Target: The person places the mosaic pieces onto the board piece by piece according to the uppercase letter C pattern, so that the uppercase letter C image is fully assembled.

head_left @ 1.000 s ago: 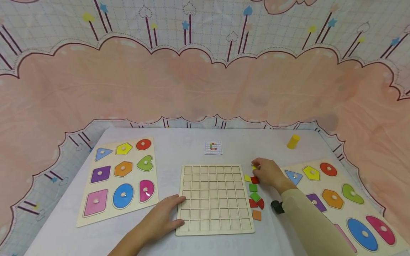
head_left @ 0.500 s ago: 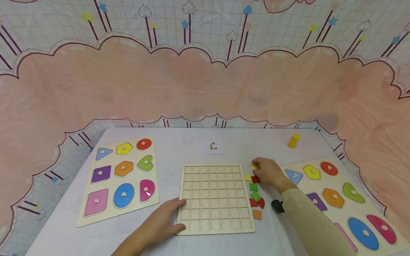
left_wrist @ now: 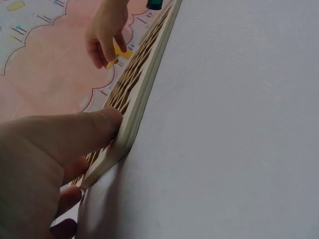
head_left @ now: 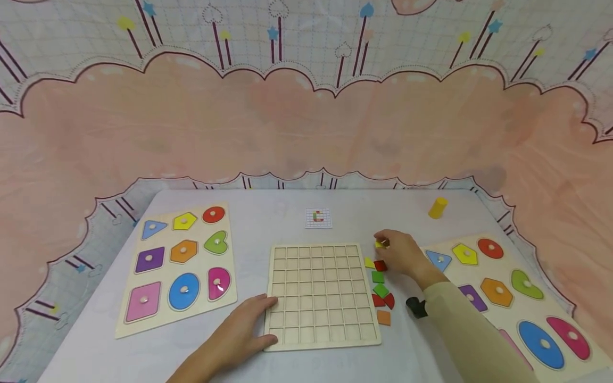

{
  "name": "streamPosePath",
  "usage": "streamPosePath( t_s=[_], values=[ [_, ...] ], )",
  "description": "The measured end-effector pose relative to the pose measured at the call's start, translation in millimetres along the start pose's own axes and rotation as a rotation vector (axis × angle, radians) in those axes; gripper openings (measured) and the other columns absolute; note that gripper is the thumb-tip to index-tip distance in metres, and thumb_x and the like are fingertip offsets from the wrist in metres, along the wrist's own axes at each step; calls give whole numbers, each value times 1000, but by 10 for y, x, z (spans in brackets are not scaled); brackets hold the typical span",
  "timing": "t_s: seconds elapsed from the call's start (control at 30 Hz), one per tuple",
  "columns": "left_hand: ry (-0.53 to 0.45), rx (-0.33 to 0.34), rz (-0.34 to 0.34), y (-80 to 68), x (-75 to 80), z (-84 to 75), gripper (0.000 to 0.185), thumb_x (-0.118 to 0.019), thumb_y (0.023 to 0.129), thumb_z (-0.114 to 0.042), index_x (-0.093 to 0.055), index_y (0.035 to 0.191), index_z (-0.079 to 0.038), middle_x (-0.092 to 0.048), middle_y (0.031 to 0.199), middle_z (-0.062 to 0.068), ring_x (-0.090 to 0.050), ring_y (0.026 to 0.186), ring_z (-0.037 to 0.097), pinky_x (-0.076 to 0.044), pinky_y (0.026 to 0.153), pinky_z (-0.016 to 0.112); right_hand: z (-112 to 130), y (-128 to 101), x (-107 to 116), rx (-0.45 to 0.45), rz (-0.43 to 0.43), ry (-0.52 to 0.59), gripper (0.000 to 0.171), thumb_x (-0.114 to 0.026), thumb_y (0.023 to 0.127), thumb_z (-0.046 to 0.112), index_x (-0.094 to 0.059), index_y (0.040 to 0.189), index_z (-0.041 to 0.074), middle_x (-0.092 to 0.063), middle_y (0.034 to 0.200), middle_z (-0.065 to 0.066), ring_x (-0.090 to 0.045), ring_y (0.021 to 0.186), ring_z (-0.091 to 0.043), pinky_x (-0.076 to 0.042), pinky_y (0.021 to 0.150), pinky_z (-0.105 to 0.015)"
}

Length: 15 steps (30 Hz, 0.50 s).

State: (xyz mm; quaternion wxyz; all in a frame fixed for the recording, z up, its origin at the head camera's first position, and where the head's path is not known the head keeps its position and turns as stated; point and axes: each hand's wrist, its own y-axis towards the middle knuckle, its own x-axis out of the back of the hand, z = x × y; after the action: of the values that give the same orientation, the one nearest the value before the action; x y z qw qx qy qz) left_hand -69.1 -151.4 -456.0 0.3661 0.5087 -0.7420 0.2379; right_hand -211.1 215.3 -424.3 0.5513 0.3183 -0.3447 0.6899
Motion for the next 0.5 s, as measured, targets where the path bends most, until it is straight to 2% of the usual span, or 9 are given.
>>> streamPosePath(
  t_s=[0.2,0.5],
  values=[
    [-14,-2,-13,38,24,13,68,-86,78,-21,-57,137,-2,-53,140,20,-47,132,39,-38,108,56,70,-109,-2,57,-24,34,39,-63,98,13,-58,135,2,-62,127,-15,-56,116,-33,-55,93,-44],
    [-19,-27,1,82,27,46,68,-85,79,-23,-56,137,-1,-55,139,20,-47,132,39,-37,108,56,129,-221,-48,149,-59,65,37,-66,96,11,-61,130,-1,-65,121,-15,-60,108,-32,-57,85,-42]
  ],
)
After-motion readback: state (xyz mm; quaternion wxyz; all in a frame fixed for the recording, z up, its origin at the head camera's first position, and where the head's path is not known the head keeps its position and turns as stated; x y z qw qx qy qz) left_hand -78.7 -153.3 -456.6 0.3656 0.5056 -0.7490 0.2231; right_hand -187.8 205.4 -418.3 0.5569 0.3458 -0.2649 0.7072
